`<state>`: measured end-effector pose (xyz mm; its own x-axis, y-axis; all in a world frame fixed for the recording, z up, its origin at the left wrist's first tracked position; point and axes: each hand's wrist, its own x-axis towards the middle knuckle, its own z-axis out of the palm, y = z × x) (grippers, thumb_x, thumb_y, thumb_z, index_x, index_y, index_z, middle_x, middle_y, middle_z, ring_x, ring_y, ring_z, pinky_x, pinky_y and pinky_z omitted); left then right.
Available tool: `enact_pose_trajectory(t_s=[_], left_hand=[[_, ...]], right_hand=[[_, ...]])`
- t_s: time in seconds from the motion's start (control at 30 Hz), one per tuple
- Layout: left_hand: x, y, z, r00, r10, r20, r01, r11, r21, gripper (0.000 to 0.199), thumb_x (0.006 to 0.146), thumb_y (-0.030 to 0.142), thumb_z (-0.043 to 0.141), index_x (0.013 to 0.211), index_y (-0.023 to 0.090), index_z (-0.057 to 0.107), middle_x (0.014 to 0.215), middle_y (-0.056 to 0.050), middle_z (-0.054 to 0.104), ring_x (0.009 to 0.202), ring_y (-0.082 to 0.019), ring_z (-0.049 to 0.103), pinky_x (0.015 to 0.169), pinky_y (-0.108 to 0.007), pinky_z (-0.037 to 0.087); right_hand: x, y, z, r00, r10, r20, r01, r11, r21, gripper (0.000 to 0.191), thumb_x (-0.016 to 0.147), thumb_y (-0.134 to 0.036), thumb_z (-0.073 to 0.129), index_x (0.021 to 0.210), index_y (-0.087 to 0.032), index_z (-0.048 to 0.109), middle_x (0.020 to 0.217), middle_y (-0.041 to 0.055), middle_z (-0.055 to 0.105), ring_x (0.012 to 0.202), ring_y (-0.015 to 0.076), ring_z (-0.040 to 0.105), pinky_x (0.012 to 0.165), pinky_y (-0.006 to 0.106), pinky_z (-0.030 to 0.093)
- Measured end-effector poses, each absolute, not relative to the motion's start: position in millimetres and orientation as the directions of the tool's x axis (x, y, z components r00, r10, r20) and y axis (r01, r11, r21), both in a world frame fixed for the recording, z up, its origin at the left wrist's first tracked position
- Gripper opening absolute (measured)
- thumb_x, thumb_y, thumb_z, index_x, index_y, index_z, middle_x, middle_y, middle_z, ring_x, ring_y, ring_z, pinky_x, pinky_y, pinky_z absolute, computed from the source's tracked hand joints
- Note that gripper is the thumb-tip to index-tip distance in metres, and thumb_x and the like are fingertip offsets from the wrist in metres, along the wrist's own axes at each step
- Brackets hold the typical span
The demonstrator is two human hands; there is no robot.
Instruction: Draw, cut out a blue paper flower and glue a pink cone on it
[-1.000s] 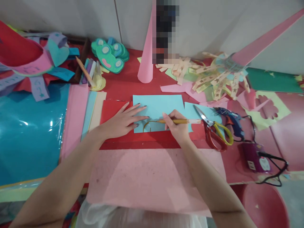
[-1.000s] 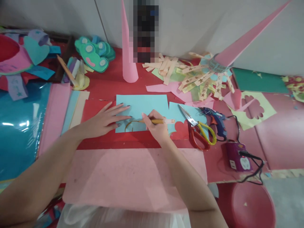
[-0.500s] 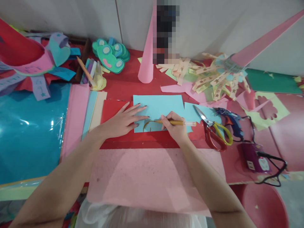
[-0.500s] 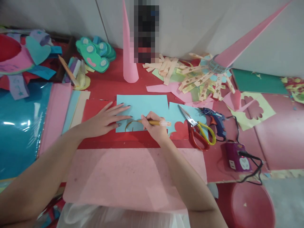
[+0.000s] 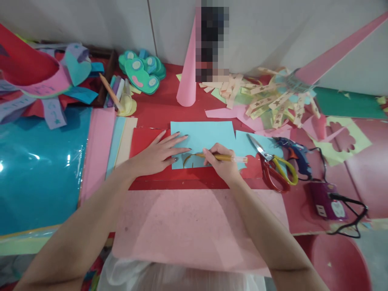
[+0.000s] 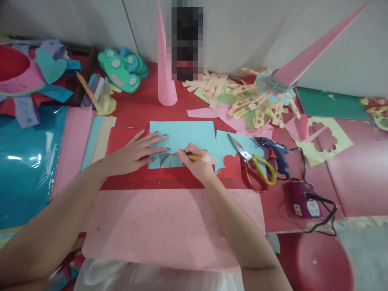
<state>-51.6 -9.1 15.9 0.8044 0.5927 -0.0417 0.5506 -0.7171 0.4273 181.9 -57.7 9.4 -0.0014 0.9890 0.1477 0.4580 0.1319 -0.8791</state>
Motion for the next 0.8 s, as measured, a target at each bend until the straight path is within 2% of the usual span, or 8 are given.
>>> enact_pose_trajectory(t_s=[0.4,0.8], left_hand=[[-51.0,-9.0,16.8,0.804,0.592,-0.062,0.557,-0.713,0.426,0.047,0.092,0.014,0.036,0.135,0.031,0.043,0.154,0.003,0.025,0.144,-0.017,0.014,0.117,-0.050,0.005],[-52.3,-8.7,15.0,0.809,0.586,-0.051,0.548,-0.718,0.428,0.048,0.092,0.013,0.036,0.135,0.033,0.043,0.155,0.005,0.024,0.144,-0.016,0.012,0.117,-0.050,0.005]], right_hand=[[178.8,-57.8,10.7,-0.006,0.986,0.169,0.433,0.155,-0.888,0.038,0.083,-0.044,0.058,0.054,-0.022,0.048,0.048,-0.0023,0.061,0.045,0.0101,0.056,0.047,0.021,0.047],[180.4,-60.1,7.3,0.076,0.977,0.198,0.479,0.138,-0.867,0.035,0.082,-0.034,0.057,0.052,-0.022,0.044,0.045,-0.0043,0.056,0.039,0.0089,0.048,0.044,0.022,0.042]])
